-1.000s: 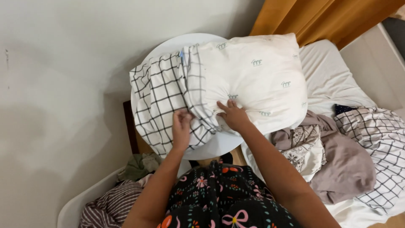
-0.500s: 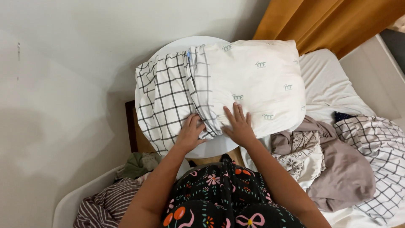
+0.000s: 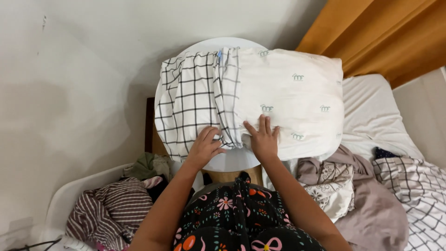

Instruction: The person removes a black and white checkered pillowcase from a pillow. They pull the pillowcase off the pillow, turning it inside out in the process, and then place the removed case on the bed.

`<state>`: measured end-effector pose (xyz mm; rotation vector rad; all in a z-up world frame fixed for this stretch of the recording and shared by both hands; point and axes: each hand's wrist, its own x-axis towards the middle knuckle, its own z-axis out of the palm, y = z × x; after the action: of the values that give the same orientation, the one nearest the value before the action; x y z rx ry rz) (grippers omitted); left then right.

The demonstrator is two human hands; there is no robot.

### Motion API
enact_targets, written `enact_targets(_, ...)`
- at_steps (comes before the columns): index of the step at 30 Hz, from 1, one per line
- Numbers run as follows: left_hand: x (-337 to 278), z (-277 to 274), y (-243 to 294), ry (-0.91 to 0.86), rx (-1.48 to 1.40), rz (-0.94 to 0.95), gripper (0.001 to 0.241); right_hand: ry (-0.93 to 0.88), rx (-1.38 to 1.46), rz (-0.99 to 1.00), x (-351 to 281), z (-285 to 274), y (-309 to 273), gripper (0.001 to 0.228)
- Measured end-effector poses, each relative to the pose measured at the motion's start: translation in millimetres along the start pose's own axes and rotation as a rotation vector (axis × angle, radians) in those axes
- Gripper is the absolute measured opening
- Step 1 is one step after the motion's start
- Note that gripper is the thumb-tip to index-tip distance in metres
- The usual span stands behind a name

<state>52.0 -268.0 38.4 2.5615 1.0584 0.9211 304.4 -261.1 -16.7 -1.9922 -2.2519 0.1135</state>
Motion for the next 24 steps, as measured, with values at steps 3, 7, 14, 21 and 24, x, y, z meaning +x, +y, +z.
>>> enact_targets(3, 5, -5, 6, 0.006, 0.023, -0.015, 0.035, 0.012, 0.085, 0.014, 5, -6, 4, 0.050)
enact_targets(7, 11, -2, 5, 0.003, 0.026, -0.046, 0.034, 0.037, 0.142, 0.007, 21, -15, 16, 0.047)
enact_targets(14, 16, -5, 6, 0.052, 0.095, -0.084, 0.027, -0.110, 0.175, 0.025, 54, -10, 37, 0.031)
enact_targets(21, 15, -25, -13, 0.002, 0.152, -0.110, 0.020, -0.132, 0.286, 0.124, 74, -25, 45, 0.030)
enact_targets(24, 11, -32, -26, -0.008, 0.164, -0.114, 0.017, -0.240, 0.311, 0.240, 82, -35, 47, 0.029)
